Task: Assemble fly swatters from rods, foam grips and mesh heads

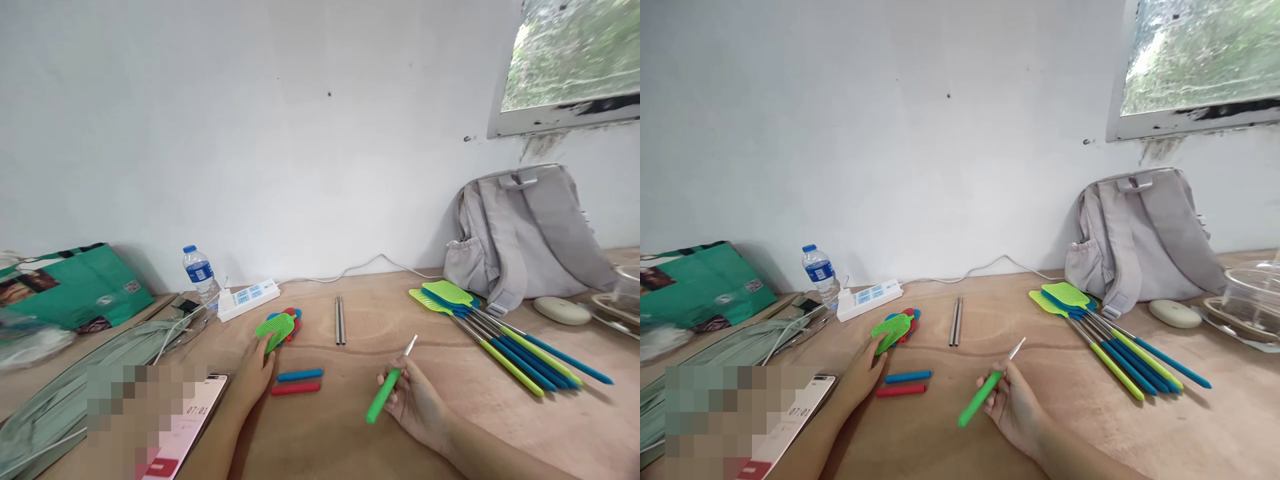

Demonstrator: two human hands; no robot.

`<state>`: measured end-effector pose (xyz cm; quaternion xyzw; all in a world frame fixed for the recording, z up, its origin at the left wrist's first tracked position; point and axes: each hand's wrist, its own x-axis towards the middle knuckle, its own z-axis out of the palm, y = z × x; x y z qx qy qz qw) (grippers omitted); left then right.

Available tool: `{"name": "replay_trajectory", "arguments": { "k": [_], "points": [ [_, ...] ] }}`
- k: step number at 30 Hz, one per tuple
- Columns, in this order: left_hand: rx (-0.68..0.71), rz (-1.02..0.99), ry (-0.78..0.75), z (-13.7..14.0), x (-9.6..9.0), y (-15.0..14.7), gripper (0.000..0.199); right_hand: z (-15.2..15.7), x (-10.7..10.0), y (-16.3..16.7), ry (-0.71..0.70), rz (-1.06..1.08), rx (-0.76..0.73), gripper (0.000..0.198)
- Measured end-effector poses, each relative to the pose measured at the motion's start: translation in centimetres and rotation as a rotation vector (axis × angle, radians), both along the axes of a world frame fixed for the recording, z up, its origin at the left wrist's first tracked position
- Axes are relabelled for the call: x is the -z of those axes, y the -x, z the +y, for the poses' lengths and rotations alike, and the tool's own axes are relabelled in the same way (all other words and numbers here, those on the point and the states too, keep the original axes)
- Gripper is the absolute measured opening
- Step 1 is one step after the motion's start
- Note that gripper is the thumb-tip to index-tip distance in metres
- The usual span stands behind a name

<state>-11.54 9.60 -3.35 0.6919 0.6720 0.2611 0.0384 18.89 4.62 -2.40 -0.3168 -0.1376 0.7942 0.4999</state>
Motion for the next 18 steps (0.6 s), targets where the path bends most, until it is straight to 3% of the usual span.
{"name": "replay_trajectory", "arguments": {
  "k": [6,11,18],
  "points": [
    [0.019,0.030,0.059,-1.1,-1.2,-0.8,0.037,0.2,0.5,0.0,-0.027,-0.014,-0.041,0.015],
    [-0.002,0.004,0.067,-1.6,-1.5,-0.9,0.041,0.2,0.4,-0.1,-0.175,-0.021,-0.087,0.023],
    [-0.007,-0.116,-0.347,-1.8,-2.0,-0.6,0.026,1.4,0.2,-2.0,-0.453,-0.340,-0.178,0.028]
  ]
}}
